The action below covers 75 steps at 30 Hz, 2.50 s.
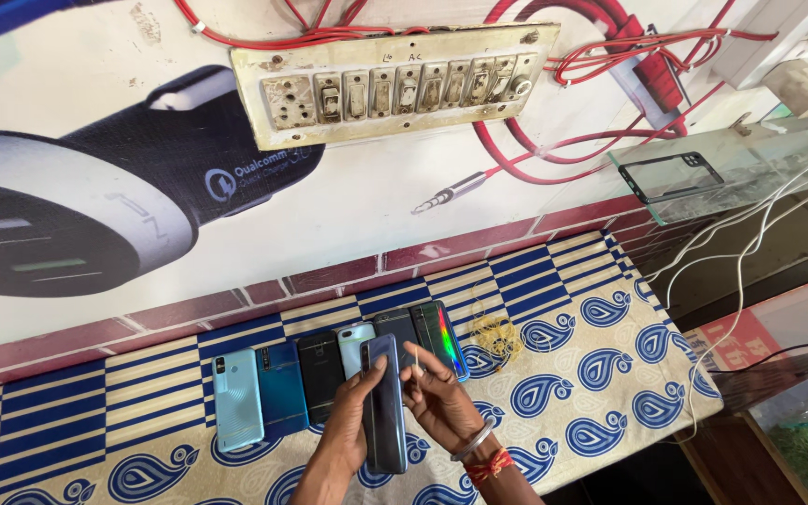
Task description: The person wipes the back and sides of several smartphones with a small white cloth. They handle each phone one at a time, turning them over to clean different surfaces, then place them back on the patterned table.
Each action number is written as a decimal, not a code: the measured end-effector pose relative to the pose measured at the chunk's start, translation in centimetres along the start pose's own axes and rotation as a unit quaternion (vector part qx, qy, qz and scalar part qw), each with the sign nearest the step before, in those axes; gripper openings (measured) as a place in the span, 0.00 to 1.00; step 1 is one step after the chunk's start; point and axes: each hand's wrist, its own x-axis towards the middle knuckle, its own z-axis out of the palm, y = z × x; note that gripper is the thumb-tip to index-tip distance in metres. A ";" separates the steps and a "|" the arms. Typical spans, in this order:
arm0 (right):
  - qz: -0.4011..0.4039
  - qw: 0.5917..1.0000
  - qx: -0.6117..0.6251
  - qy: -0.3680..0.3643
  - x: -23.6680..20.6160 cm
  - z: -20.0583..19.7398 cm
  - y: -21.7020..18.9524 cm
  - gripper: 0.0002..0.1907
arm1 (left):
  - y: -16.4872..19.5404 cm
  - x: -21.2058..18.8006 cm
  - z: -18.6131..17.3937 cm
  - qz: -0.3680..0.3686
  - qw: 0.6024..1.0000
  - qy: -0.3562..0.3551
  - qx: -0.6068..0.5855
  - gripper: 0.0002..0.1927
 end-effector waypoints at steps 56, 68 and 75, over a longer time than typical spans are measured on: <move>-0.064 0.942 -0.319 -0.083 1.0 2.5 0.1 0.21 | 4.1 0.0 2.1 0.283 0.937 0.189 0.075 0.16; -0.078 0.963 -0.256 -0.026 1.2 2.3 1.9 0.10 | 3.8 0.6 2.4 0.302 0.928 0.206 0.074 0.15; -0.075 0.974 -0.211 0.001 0.9 3.3 1.9 0.08 | 3.7 0.0 3.4 0.292 0.932 0.198 0.078 0.15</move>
